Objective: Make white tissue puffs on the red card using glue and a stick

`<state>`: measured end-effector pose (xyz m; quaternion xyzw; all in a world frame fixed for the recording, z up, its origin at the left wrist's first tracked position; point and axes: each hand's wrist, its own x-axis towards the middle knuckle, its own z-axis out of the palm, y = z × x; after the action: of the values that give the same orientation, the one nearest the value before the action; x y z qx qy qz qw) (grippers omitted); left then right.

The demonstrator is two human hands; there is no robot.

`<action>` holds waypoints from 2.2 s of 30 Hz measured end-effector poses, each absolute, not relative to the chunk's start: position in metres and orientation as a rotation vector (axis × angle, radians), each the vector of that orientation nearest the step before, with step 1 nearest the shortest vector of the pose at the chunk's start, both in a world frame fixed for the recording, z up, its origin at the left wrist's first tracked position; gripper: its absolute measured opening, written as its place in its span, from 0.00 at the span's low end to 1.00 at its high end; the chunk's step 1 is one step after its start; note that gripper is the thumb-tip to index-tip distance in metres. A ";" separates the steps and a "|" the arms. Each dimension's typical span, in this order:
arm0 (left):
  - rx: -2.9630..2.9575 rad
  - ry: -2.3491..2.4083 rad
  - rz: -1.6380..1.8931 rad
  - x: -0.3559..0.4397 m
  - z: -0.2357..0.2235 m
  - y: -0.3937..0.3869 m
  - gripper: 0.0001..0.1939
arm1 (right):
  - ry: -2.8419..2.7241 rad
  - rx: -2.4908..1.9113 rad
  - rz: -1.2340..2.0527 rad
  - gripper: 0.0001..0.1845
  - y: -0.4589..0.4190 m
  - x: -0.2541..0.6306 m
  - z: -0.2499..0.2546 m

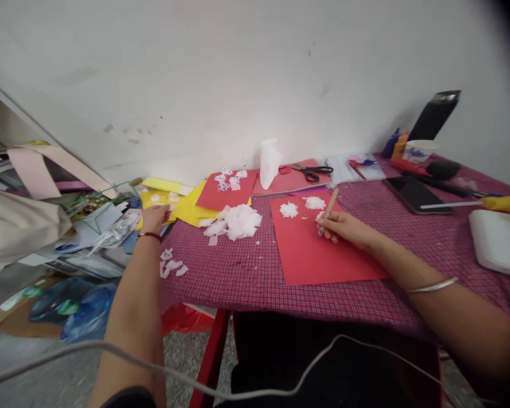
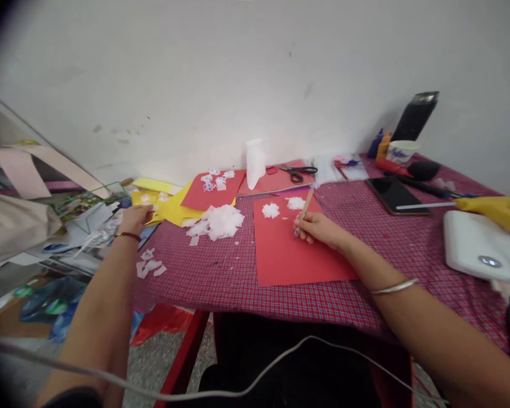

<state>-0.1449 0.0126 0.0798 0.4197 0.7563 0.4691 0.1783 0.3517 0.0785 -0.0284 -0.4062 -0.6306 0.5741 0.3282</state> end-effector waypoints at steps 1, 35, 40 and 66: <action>1.178 2.085 1.350 -0.135 0.084 0.021 0.19 | -1.628 -1.054 1.492 0.22 0.077 0.351 -0.028; 1.016 1.056 1.154 0.153 0.008 0.047 0.09 | -1.443 -0.757 1.290 0.08 0.063 0.333 -0.001; 0.913 0.961 1.162 0.150 0.010 0.049 0.10 | -1.368 -0.736 1.303 0.14 0.065 0.334 -0.001; 1.747 1.098 1.490 0.166 -0.001 0.039 0.07 | -1.253 -0.697 1.395 0.14 0.064 0.337 0.004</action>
<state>0.1656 0.0388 -0.0009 0.6562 0.4125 0.5595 0.2936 0.3368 0.0641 0.0041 -0.2934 -0.5269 0.5869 0.5401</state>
